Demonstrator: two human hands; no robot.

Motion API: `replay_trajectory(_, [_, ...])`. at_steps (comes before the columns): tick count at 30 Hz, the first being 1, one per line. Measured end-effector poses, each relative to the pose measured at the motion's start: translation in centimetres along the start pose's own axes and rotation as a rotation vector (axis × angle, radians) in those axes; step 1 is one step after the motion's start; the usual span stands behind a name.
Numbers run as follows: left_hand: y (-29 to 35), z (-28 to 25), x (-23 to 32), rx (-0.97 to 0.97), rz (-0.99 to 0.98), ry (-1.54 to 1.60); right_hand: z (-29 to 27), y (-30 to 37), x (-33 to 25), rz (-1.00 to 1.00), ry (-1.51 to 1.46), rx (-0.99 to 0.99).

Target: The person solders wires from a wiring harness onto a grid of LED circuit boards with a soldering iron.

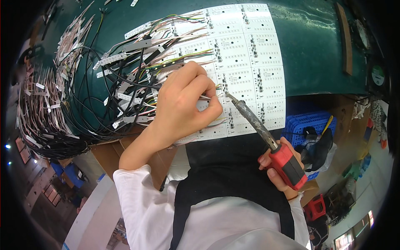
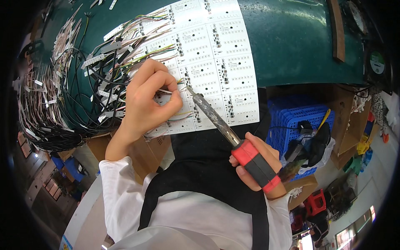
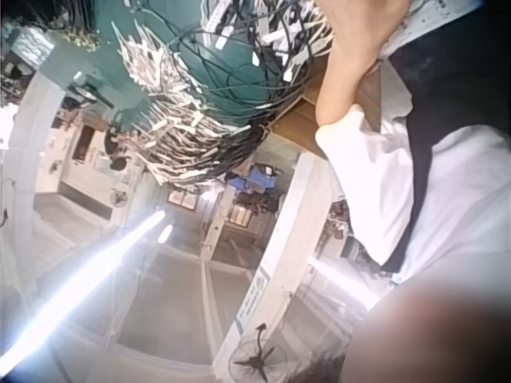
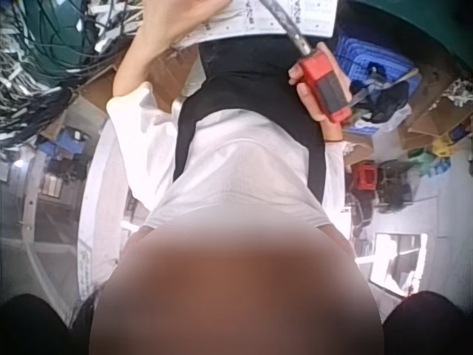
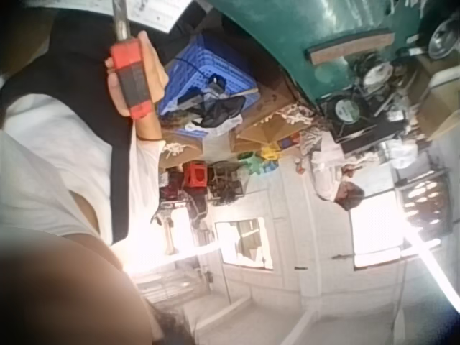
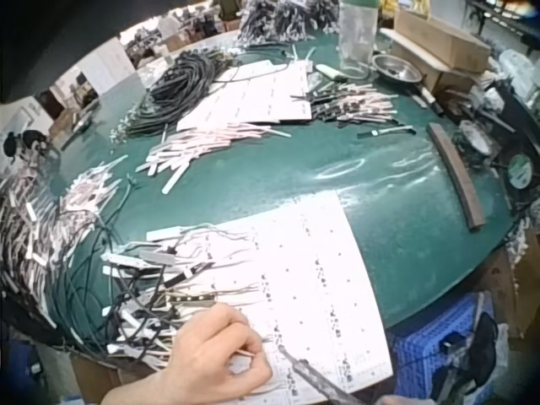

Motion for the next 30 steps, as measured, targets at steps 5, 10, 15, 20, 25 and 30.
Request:
replay_trajectory(5, [-0.1, -0.1, 0.0, -0.002, 0.022, 0.006, 0.2, 0.0, 0.1, 0.039, -0.090, 0.089])
replay_trajectory(10, [-0.1, 0.0, 0.0, -0.019, 0.012, 0.007, 0.5, -0.2, 0.2, 0.029, -0.072, 0.083])
replay_trajectory(15, [-0.1, -0.1, -0.1, -0.022, 0.003, 0.015, 0.3, 0.0, 0.2, 0.028, -0.036, 0.076])
replay_trajectory(20, [-0.3, -0.2, 0.0, -0.023, -0.001, 0.049, -0.8, 0.5, 0.0, -0.033, -0.333, 0.227])
replay_trajectory(25, [-0.2, -0.1, -0.1, -0.059, -0.035, 0.047, -4.7, -0.9, 0.3, -0.253, -0.548, 0.364])
replay_trajectory(30, [-0.4, -0.4, 0.3, -0.111, -0.010, 0.027, -9.1, -3.5, 1.6, -0.414, -0.784, 0.390])
Point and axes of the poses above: each hand's wrist, its own y-axis away from the middle knuckle, its own z-axis out of the palm, x = y × z, the point moved 6 cm from there along -y, towards the middle knuckle, and after that the axes turned 12 degrees about -x, right-handed, at the moved point
